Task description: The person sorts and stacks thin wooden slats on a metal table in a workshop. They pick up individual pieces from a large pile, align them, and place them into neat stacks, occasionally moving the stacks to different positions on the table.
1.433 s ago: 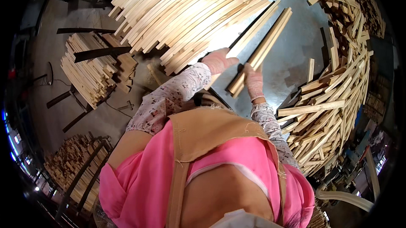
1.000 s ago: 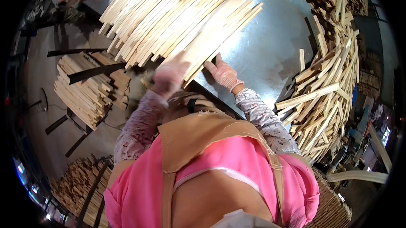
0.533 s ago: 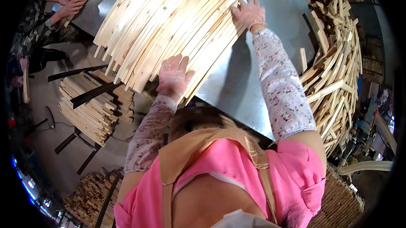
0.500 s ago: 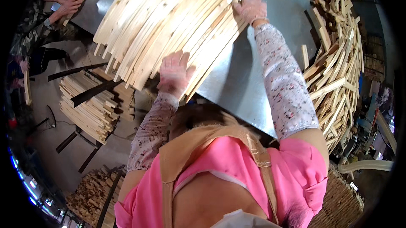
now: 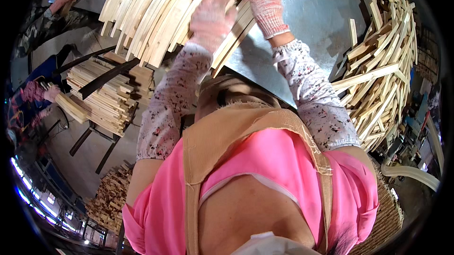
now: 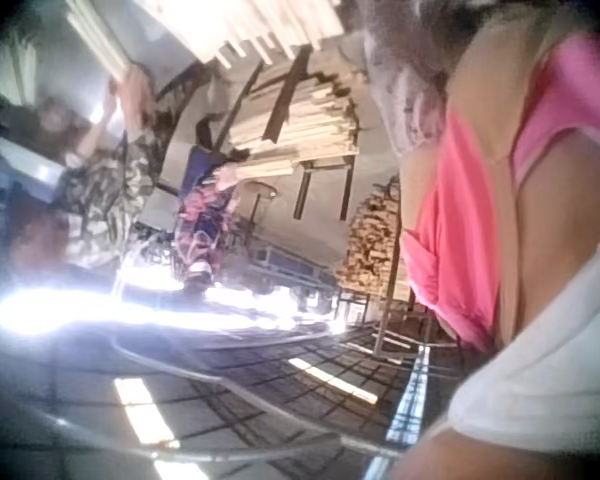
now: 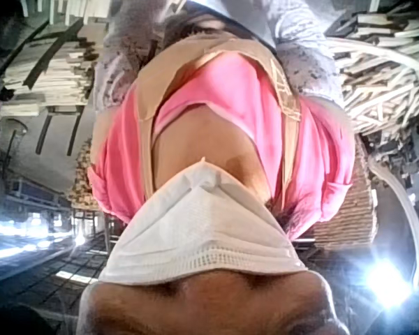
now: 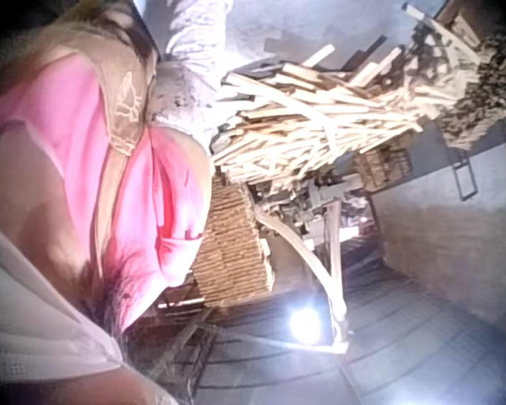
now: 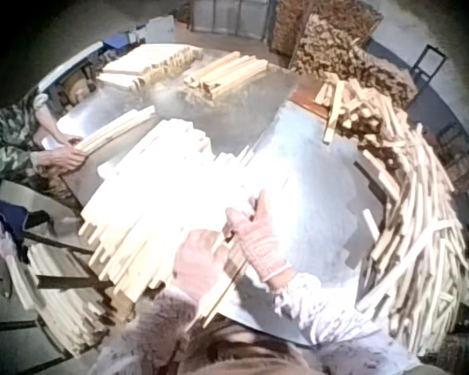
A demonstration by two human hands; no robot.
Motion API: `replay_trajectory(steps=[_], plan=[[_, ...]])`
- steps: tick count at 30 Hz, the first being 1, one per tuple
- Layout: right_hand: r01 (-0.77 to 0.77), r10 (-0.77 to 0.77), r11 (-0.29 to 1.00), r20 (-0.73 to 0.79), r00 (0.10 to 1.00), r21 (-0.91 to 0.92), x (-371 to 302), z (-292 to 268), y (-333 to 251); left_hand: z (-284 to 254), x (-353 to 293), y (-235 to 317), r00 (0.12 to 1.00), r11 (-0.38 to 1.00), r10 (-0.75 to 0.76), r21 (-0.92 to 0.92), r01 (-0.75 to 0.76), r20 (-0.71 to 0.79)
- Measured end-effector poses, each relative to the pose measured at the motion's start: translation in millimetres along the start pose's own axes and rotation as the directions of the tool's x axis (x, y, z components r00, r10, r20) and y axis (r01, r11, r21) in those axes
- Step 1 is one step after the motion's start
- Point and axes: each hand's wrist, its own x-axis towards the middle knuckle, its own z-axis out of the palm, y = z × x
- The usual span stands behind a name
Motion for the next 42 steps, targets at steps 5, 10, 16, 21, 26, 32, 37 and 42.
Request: replay_trajectory(steps=[5, 10, 16, 21, 26, 32, 37, 42], plan=[[-0.219, 0.285, 0.854, 0.073, 0.956, -0.473, -44.9, -48.8, 58.1, -61.8, 53.2, 36.0, 0.988, 0.98, -0.154, -0.127, 0.153, 0.003], [-0.381, 0.523, 0.759, 0.146, 0.84, -0.527, -81.3, -54.0, 84.7, -62.2, 65.0, 10.4, 0.975, 0.965, -0.219, -0.141, 0.221, 0.028], [-0.629, 0.626, 0.776, 0.059, 0.777, 0.04, -67.2, -103.1, 84.5, -31.5, 46.1, 36.7, 0.972, 0.967, -0.206, -0.127, 0.22, 0.111], [-0.464, 0.579, 0.643, 0.01, 0.815, 0.609, -54.7, -125.8, 56.6, 44.6, 8.1, 105.2, 0.9, 0.895, -0.193, -0.305, 0.325, 0.391], [-0.484, 0.48, 0.798, 0.107, 0.871, 0.359, -58.5, -137.5, 26.2, 65.4, -6.8, 114.1, 0.91, 0.864, 0.209, -0.504, 0.0, 0.358], [-0.418, 0.543, 0.838, 0.461, 0.702, -0.351, -23.1, -167.1, -33.8, -12.4, 57.7, 76.7, 0.62, 0.601, 0.782, 0.185, -0.777, 0.062], [0.277, 0.205, 0.762, 0.623, 0.755, -0.586, 17.3, -137.2, -99.4, -67.4, 103.8, 52.0, 0.669, 0.721, 0.437, 0.211, -0.66, 0.601], [0.37, -0.329, 0.78, 0.174, 0.928, -0.504, 20.9, -125.3, -95.5, -116.1, 112.7, -68.2, 0.956, 0.922, -0.156, 0.384, 0.05, 0.248]])
